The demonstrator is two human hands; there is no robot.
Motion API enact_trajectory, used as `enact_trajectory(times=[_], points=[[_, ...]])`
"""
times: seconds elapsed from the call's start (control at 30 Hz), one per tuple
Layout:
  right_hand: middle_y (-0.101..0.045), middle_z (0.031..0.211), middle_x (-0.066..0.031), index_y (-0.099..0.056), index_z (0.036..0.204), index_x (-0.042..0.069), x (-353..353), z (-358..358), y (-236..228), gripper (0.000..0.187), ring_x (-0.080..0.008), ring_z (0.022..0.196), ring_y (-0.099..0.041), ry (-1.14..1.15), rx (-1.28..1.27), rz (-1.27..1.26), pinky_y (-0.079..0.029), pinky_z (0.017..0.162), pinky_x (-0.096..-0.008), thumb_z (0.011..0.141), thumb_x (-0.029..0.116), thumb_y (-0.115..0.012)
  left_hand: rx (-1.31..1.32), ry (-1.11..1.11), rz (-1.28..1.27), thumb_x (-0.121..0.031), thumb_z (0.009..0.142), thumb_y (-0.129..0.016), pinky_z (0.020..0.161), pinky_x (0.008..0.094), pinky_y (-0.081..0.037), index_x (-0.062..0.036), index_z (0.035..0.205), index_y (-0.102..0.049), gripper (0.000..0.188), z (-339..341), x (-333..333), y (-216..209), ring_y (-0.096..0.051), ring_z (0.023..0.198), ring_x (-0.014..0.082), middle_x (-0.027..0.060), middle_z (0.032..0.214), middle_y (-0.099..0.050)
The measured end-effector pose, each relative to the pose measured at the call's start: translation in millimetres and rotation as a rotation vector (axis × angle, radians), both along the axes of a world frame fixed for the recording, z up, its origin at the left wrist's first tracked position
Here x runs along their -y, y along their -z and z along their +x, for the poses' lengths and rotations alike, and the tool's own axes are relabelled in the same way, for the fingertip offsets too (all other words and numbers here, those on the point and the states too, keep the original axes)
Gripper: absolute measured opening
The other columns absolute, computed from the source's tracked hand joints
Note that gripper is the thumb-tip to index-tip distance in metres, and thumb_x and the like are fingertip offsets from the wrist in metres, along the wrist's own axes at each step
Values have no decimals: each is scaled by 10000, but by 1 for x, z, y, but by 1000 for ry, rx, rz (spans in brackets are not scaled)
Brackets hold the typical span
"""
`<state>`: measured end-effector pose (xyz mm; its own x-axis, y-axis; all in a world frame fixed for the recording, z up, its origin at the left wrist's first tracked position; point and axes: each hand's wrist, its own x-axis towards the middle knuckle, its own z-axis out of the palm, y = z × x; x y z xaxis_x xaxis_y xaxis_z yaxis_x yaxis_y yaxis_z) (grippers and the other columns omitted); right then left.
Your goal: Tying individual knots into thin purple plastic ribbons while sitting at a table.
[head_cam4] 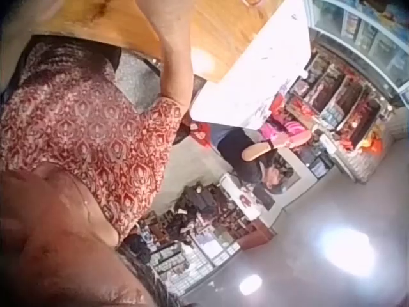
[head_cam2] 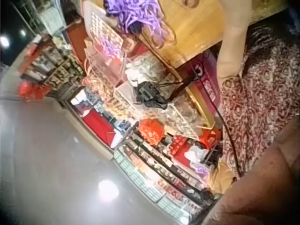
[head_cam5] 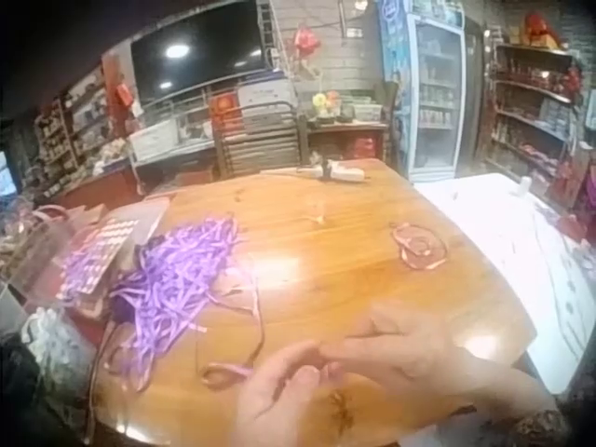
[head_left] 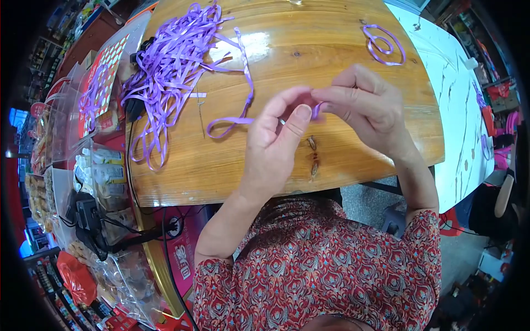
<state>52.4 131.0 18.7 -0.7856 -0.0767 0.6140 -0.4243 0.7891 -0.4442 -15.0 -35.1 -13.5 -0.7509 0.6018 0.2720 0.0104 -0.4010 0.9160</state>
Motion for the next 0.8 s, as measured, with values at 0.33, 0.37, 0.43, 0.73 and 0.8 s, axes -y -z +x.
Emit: enact_trajectory(times=[0.33,0.37,0.43,0.73,0.8], points=[[-617,963,-103,-656,1037,41,-19,14,9,287,-212,807,-598,85,-3,-68,-470,679,-286,752,65,-679,216,5,-163,-112,899,-581,590,172,-333,-2,929,-619,120,-2,13,7,-426,671,23,-24,804,-574],[-619,1026,-113,-652,1050,44,-21,16,8,297,-231,844,-600,86,-21,6,-473,719,-306,756,82,-677,200,-9,-185,-128,895,-583,520,173,-284,-11,938,-616,129,-2,13,8,-378,600,16,-17,789,-581],[-618,1057,-115,-649,1062,54,-16,14,7,316,-247,861,-598,44,-47,76,-469,735,-326,751,99,-679,206,10,-201,-112,899,-580,589,172,-332,-4,926,-618,117,-3,17,6,-423,670,22,-27,797,-571],[-590,861,-62,-643,1002,36,-5,11,21,321,-220,759,-554,-72,-142,287,-421,647,-330,693,104,-697,29,83,-320,-59,871,-600,625,177,-356,6,892,-610,69,1,21,5,-445,697,38,-29,795,-534],[-574,831,-55,-640,987,32,-5,9,26,314,-216,738,-543,-78,-150,278,-412,632,-330,687,103,-699,-15,101,-323,-35,859,-601,611,177,-338,1,905,-605,59,-1,24,6,-429,675,39,-30,796,-522]])
